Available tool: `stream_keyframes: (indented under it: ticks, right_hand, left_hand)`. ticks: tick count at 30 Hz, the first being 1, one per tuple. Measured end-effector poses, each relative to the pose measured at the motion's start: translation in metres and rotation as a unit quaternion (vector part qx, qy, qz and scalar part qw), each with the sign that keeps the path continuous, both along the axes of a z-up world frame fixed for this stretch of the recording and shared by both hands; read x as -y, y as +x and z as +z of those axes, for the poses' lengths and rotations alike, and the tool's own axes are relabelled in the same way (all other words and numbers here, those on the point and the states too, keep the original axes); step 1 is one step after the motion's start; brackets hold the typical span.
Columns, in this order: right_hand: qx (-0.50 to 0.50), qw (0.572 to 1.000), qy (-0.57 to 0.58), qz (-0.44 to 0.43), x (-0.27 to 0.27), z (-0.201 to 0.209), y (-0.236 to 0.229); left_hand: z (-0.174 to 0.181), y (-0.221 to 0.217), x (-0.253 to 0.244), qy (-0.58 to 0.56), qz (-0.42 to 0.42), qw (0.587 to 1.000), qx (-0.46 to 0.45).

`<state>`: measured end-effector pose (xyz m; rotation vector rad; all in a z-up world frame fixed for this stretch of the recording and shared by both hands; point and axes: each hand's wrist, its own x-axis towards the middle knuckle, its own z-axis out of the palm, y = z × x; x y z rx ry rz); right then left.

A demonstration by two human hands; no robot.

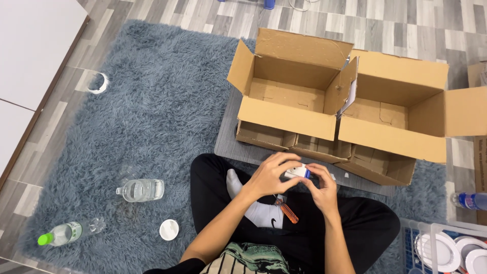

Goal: Using a screwdriver to pry open a small white plastic box while sitting on the floor.

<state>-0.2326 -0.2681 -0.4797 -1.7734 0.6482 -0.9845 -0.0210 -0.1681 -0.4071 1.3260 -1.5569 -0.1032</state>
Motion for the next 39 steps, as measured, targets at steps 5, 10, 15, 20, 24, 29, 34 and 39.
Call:
stream_keyframes:
  ticks: [5, 10, 15, 20, 24, 29, 34, 39]
  right_hand:
    - [0.004, 1.0, -0.003, 0.002, 0.0, -0.004, 0.0]
    - [0.005, 1.0, -0.003, 0.0, -0.001, -0.002, 0.001]
    - [0.003, 1.0, 0.003, 0.0, -0.004, 0.003, 0.002]
    - [0.003, 1.0, -0.002, 0.004, -0.003, 0.003, 0.001]
    - [0.005, 1.0, -0.001, 0.002, -0.003, 0.001, 0.0]
    - [0.005, 1.0, -0.001, 0.003, -0.001, -0.005, -0.001]
    - [0.006, 1.0, -0.002, 0.001, -0.002, -0.003, 0.0]
    - [-0.001, 1.0, -0.014, -0.004, 0.003, -0.016, -0.003]
  left_hand:
    - [0.011, 0.003, -0.007, 0.02, -0.065, 0.998, -0.008]
    - [-0.004, 0.002, -0.003, 0.015, -0.038, 0.999, 0.002]
    - [-0.018, -0.002, 0.002, 0.015, 0.003, 1.0, 0.016]
    - [-0.023, -0.01, 0.004, -0.001, 0.053, 0.997, 0.051]
    - [0.003, -0.01, -0.005, 0.004, 0.001, 0.999, 0.051]
    - [0.008, -0.005, -0.006, -0.009, -0.033, 0.999, 0.037]
    - [-0.007, -0.005, 0.005, -0.006, 0.004, 0.997, 0.073]
    - [0.009, -0.021, 0.018, -0.02, 0.015, 0.997, 0.071]
